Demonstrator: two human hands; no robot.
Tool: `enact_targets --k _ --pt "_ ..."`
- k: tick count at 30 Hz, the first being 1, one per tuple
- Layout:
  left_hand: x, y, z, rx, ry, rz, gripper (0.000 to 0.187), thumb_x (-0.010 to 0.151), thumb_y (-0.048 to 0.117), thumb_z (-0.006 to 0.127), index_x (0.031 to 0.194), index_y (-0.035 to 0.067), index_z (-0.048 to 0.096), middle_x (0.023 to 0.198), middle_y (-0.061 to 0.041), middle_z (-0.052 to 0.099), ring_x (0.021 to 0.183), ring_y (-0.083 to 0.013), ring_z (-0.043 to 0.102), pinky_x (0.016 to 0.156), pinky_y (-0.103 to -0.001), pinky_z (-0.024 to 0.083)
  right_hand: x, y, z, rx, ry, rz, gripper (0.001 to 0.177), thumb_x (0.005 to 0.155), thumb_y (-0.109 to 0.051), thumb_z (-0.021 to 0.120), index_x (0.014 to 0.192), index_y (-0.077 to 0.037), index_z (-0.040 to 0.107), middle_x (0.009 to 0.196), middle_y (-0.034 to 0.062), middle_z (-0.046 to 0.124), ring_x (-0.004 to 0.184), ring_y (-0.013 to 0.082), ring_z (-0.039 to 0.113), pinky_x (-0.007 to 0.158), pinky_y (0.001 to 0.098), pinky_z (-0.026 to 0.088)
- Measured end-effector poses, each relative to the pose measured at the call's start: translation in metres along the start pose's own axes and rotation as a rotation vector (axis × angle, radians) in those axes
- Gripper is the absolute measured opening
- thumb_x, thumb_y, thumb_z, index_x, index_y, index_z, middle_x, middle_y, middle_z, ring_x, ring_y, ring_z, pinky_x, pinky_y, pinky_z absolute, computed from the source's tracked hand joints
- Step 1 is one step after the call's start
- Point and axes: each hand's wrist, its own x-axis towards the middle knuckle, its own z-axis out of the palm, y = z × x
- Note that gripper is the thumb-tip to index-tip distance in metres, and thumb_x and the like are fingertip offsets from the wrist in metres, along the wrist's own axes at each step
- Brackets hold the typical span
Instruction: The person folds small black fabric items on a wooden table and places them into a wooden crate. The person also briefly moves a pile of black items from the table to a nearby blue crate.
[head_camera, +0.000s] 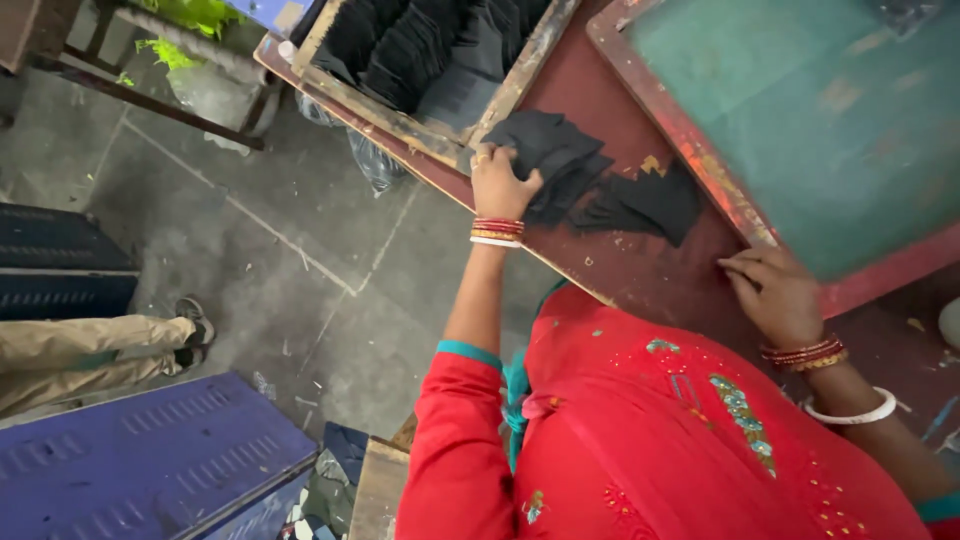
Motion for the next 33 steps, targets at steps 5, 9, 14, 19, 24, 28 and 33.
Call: enact_targets --k 5,9,14,19,24,28,33 --pt "-0.024 0.058 0.035 -0.173 -0.152 0.245 0.070 0.071 0.035 0.087 0.129 0.003 0.062 0.126 -0.017 0.064 0.120 -0.0385 0.059 0.106 -0.049 0.046 0.001 -0.003 0.002 -0.006 0.001 -0.003 0.017 0.092 -0.008 0.074 0.109 -0.010 0.078 0.110 0.0088 0.072 0.105 0.0299 0.069 0.095 0.0403 0.055" --pt "-0.063 0.067 0.091 -0.230 -0.370 0.564 0.057 0.075 0.026 0.079 0.125 0.002 0.064 0.131 -0.018 0.063 0.126 -0.0380 0.057 0.111 -0.047 0.046 0.003 -0.008 -0.003 0.018 0.035 0.009 0.017 0.092 -0.008 0.074 0.108 -0.010 0.077 0.109 0.0090 0.072 0.104 0.0299 0.069 0.093 0.0401 0.055" --pt "-0.112 0.106 0.060 -0.119 -0.622 0.440 0.040 0.082 0.022 0.077 0.117 0.005 0.072 0.121 -0.013 0.067 0.117 -0.0358 0.060 0.101 -0.045 0.049 0.001 0.002 -0.003 0.028 0.032 0.028 0.017 0.093 -0.008 0.072 0.109 -0.010 0.077 0.110 0.0094 0.071 0.104 0.0298 0.069 0.092 0.0401 0.055" --pt "-0.131 0.105 0.055 -0.290 -0.522 0.309 0.041 0.079 0.020 0.079 0.116 0.003 0.073 0.114 -0.012 0.066 0.107 -0.0353 0.061 0.095 -0.043 0.051 -0.003 0.002 0.030 -0.006 -0.051 -0.081 0.017 0.088 -0.008 0.073 0.104 -0.010 0.078 0.103 0.0089 0.072 0.098 0.0290 0.069 0.088 0.0406 0.056" --pt "-0.133 0.111 0.059 -0.236 -0.514 0.272 0.038 0.075 0.019 0.081 0.110 0.004 0.075 0.109 -0.013 0.066 0.105 -0.0355 0.061 0.093 -0.044 0.051 0.028 0.001 0.046 -0.016 -0.062 -0.192 0.021 0.086 -0.006 0.073 0.106 -0.010 0.078 0.106 0.0099 0.071 0.101 0.0306 0.068 0.090 0.0412 0.056" --pt "-0.133 0.115 0.062 -0.214 -0.534 0.212 0.037 0.076 0.019 0.082 0.108 0.002 0.075 0.105 -0.014 0.065 0.103 -0.0352 0.062 0.092 -0.044 0.052 0.014 0.009 0.052 -0.068 -0.095 -0.230 0.024 0.085 -0.003 0.071 0.107 -0.008 0.079 0.106 0.0097 0.071 0.101 0.0312 0.067 0.090 0.0414 0.055" --pt "-0.138 0.115 0.060 -0.274 -0.452 0.223 0.037 0.076 0.020 0.082 0.107 0.001 0.075 0.108 -0.014 0.066 0.104 -0.0351 0.062 0.092 -0.043 0.052 -0.026 0.014 0.026 0.009 -0.087 -0.169 0.023 0.086 -0.003 0.070 0.108 -0.009 0.078 0.106 0.0099 0.072 0.100 0.0303 0.069 0.089 0.0407 0.056"
